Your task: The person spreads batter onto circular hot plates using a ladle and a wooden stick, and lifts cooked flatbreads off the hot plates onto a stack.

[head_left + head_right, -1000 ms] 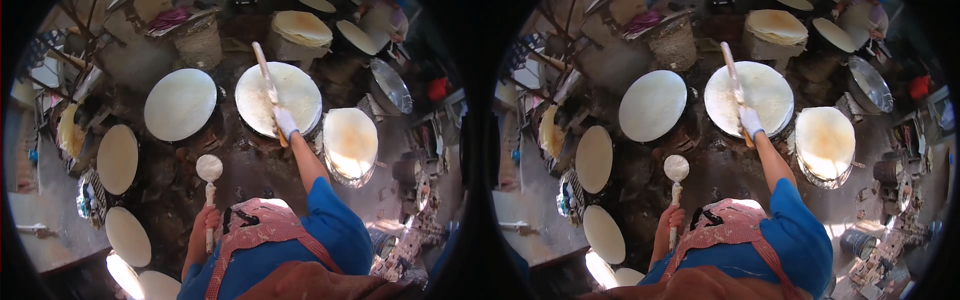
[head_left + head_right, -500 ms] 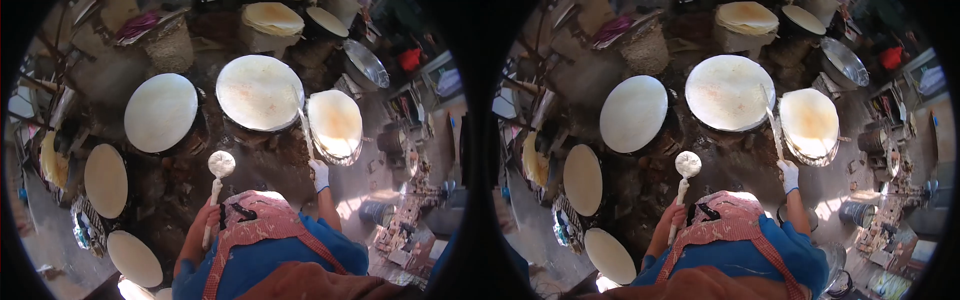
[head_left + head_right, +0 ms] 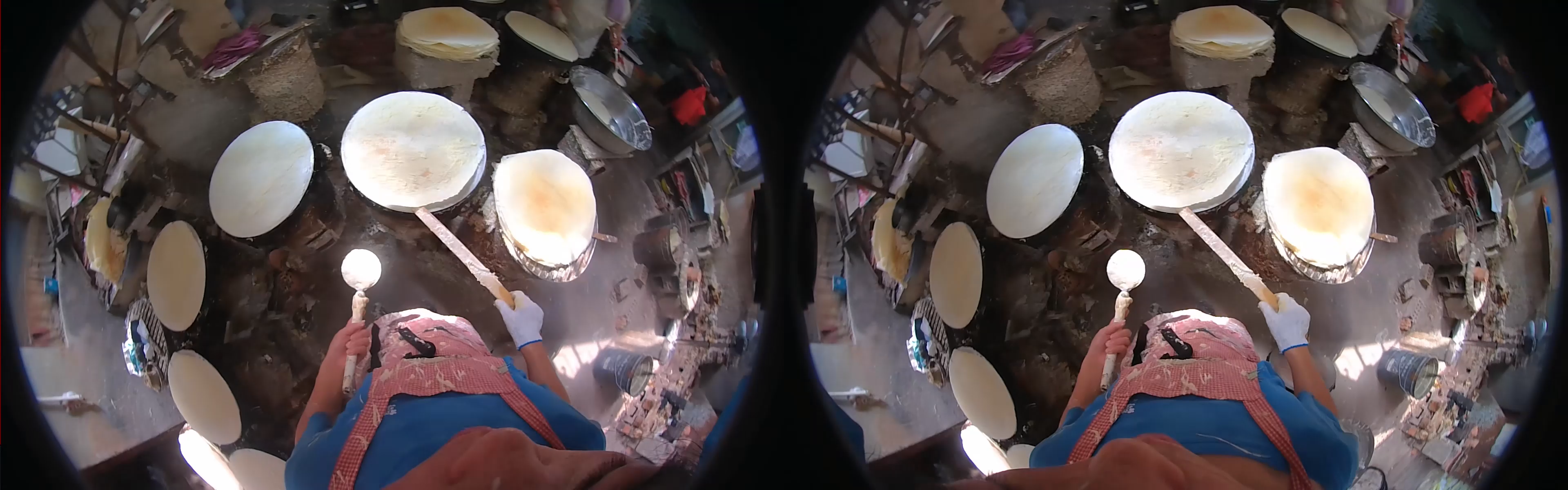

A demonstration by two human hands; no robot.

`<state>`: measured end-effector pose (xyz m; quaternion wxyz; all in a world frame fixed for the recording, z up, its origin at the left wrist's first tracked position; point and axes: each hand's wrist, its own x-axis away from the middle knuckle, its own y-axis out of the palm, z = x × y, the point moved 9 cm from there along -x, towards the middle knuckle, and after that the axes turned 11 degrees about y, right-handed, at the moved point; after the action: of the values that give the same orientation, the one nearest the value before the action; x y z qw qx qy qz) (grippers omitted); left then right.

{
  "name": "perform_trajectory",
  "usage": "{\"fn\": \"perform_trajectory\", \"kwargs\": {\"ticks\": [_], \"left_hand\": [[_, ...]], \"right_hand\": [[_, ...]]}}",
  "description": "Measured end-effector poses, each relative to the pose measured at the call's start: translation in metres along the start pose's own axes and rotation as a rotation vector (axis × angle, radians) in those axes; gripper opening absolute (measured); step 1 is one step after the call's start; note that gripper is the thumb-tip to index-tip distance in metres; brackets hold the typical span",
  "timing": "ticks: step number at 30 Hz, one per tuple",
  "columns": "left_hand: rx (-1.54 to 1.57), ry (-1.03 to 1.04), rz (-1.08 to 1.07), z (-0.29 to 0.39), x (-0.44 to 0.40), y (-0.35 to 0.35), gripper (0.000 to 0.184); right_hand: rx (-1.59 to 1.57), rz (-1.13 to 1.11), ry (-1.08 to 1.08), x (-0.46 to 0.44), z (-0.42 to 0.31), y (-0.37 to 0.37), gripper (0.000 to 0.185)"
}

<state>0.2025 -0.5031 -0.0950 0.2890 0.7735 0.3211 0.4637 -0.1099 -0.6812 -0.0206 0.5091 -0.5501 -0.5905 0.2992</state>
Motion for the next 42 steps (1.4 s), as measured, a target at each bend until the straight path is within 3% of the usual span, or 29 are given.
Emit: {"fn": "perform_trajectory", "kwargs": {"ticks": [7, 9, 12, 15, 18, 21, 26, 30, 31, 35, 42], "left_hand": [[0.021, 0.061, -0.012, -0.025, -0.001, -0.006, 0.021], [0.029, 0.064, -0.043, -0.029, 0.001, -0.007, 0.013], [0.065, 0.092, -0.081, -0.022, 0.002, -0.019, 0.025], [0.081, 0.100, -0.057, -0.016, 0.012, -0.026, 0.025], [0.011, 0.085, -0.088, -0.007, 0.022, -0.020, 0.027], [0.012, 0.055, -0.066, 0.011, 0.034, -0.015, 0.024], [-0.029, 0.066, 0.045, 0.059, 0.044, -0.022, 0.022], [-0.165, 0.100, 0.119, 0.095, 0.056, -0.012, 0.022], [-0.205, 0.108, 0.136, 0.102, 0.058, -0.006, 0.022], [-0.211, 0.099, 0.138, 0.122, 0.057, 0.002, 0.022], [-0.092, 0.111, 0.048, 0.127, 0.045, 0.009, 0.020]], "right_hand": [[-0.039, -0.053, -0.255, -0.052, -0.066, 0.032, 0.039], [-0.024, 0.063, -0.429, -0.062, -0.105, 0.036, 0.044], [0.080, 0.079, -0.631, -0.073, -0.180, 0.045, 0.054], [0.131, 0.129, -0.850, -0.083, -0.251, 0.060, 0.043], [0.243, 0.175, -0.922, -0.116, -0.293, 0.100, 0.028], [0.359, 0.069, -0.986, -0.144, -0.315, 0.121, 0.016], [0.347, -0.001, -0.880, -0.176, -0.353, 0.053, 0.018], [0.180, 0.087, -0.731, -0.223, -0.372, -0.024, 0.023], [0.118, 0.210, -0.790, -0.234, -0.375, -0.045, 0.024], [-0.017, 0.170, -0.629, -0.288, -0.376, -0.114, 0.023], [0.126, 0.519, -0.735, -0.325, -0.418, -0.223, 0.019]]}}
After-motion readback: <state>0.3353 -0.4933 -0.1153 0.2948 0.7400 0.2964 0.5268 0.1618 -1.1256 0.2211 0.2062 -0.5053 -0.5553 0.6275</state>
